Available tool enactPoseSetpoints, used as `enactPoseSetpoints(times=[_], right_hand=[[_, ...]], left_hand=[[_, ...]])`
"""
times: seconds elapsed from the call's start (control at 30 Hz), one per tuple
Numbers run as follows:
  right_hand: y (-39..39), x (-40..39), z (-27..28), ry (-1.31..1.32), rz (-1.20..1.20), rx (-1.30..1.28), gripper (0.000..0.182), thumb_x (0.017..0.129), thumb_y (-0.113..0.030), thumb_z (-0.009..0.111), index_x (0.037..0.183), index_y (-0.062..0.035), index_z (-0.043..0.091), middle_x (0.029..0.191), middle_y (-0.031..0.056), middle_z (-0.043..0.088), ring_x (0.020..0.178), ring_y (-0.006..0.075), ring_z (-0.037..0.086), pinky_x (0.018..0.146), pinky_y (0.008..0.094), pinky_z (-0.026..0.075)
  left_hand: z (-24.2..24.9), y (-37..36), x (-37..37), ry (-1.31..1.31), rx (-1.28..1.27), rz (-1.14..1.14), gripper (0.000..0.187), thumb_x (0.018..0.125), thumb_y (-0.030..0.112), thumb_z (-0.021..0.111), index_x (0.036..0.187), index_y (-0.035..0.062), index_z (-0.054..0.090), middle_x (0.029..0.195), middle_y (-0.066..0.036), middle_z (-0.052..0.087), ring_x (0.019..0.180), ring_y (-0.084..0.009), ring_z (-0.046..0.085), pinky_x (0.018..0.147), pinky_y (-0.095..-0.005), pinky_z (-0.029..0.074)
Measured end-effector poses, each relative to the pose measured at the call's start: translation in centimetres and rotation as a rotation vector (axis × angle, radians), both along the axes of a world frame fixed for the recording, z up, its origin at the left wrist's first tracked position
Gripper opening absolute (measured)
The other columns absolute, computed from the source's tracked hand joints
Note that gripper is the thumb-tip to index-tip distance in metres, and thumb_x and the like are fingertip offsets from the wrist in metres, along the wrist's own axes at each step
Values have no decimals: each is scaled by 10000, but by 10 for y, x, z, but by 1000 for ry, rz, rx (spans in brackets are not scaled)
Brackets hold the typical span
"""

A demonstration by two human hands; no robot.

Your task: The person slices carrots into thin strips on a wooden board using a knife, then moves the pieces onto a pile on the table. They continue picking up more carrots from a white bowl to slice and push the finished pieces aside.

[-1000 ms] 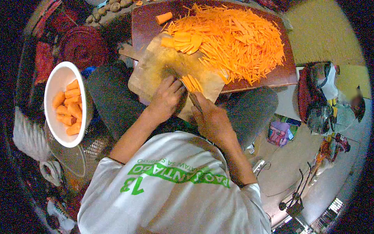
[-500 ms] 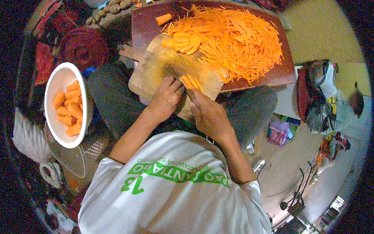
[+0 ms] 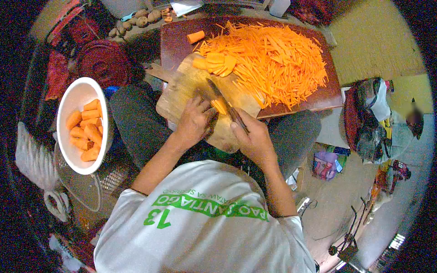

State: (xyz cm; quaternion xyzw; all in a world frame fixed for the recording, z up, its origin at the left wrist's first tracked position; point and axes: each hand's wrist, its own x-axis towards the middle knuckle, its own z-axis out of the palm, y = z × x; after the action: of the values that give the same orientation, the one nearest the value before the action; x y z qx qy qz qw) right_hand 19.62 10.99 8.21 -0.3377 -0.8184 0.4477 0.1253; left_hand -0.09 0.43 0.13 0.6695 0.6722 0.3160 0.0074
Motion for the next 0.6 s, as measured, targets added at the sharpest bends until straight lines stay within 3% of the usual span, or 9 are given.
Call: enactPoseSetpoints(times=[0.03, 0.1, 0.2, 0.3, 0.33, 0.43, 0.6], right_hand=[[0, 5, 1, -31, -15, -54, 452, 1021, -195, 664, 1421, 14, 638, 1257, 257, 746, 1145, 387, 753, 987, 413, 575], [-3, 13, -4, 27, 15, -27, 424, 1031, -161, 659, 1415, 15, 636, 1211, 247, 755, 1100, 350, 767, 954, 390, 579], [-7, 19, -9, 98, 86, -17, 382, 1045, -141, 653, 1394, 13, 647, 1180, 233, 765, 1074, 314, 777, 931, 391, 585], [-10, 16, -3, 103, 85, -142, 377, 1048, -118, 676, 1377, 64, 641, 1026, 146, 735, 926, 167, 692, 856, 328, 552], [-6, 18, -8, 111, 78, -102, 378, 1043, -116, 680, 1376, 60, 641, 1010, 145, 729, 914, 169, 690, 849, 327, 552], [12, 26, -20, 134, 62, 11, 382, 1029, -107, 693, 1374, 47, 642, 962, 141, 711, 878, 175, 684, 830, 325, 550], [60, 36, -16, 26, 31, 158, 386, 960, -67, 721, 1331, 37, 709, 1151, 219, 790, 1052, 281, 786, 933, 363, 581]], left_hand=[[0, 1, -2, -14, 7, 30, 277, 741, 83, 767, 1012, 24, 758, 1013, -129, 662, 1033, -341, 600, 909, -483, 456], [-1, 2, -5, -45, 17, 80, 321, 700, 74, 797, 1016, 31, 754, 983, -123, 652, 1002, -339, 606, 897, -481, 453], [2, 5, -9, -125, 204, 197, 273, 734, 40, 799, 1002, 31, 747, 908, -114, 637, 907, -328, 614, 860, -466, 437], [4, 5, -16, -162, 212, 269, 212, 795, 17, 794, 1001, 27, 744, 854, -104, 630, 832, -317, 614, 830, -453, 419], [6, 6, -17, -172, 230, 274, 155, 848, 10, 786, 997, 27, 745, 832, -101, 629, 808, -307, 609, 809, -447, 409], [8, 8, -17, -131, 230, 250, 179, 845, 31, 802, 1013, 38, 741, 847, -95, 630, 812, -303, 607, 809, -448, 414], [5, 12, -5, -83, 182, 138, 227, 844, 47, 816, 1057, 55, 736, 858, -76, 623, 812, -294, 606, 815, -451, 419]])
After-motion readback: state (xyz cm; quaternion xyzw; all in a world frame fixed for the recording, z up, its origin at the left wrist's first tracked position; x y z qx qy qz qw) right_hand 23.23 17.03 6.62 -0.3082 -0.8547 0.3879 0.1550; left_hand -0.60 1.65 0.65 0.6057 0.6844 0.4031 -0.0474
